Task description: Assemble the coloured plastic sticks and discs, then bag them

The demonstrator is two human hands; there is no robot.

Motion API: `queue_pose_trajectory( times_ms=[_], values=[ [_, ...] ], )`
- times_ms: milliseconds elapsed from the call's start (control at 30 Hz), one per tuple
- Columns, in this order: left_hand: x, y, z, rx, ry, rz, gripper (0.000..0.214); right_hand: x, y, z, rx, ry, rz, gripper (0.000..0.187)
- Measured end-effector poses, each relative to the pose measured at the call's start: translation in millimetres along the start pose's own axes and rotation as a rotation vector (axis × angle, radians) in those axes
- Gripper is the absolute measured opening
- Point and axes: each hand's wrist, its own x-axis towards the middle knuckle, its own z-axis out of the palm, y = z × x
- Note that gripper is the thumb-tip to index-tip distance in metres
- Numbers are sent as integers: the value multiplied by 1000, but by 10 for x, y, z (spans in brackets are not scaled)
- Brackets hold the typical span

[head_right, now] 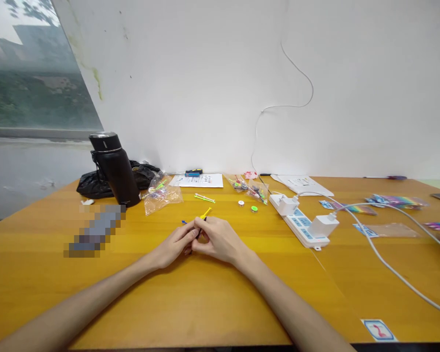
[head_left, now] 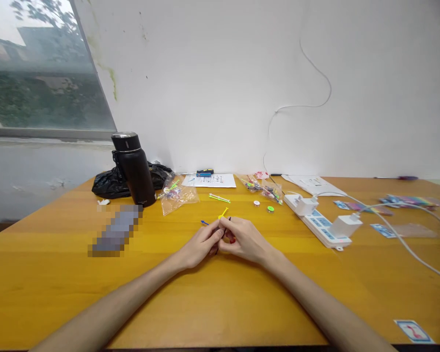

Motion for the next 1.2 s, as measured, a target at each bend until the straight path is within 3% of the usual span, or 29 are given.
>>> queue_pose_trajectory(
  times_ms=[267, 700, 1200],
  values=[
    [14, -19, 17, -32, 58, -36, 38, -2, 5, 15, -80, 24, 7, 6],
    [59, -103, 2, -313, -24, -82, 37, -2, 79, 73, -2, -6, 28, 11],
    [79, -165, -23, -195, 0, -96, 40, -21, 137, 112, 13, 3, -26, 17]
  ],
)
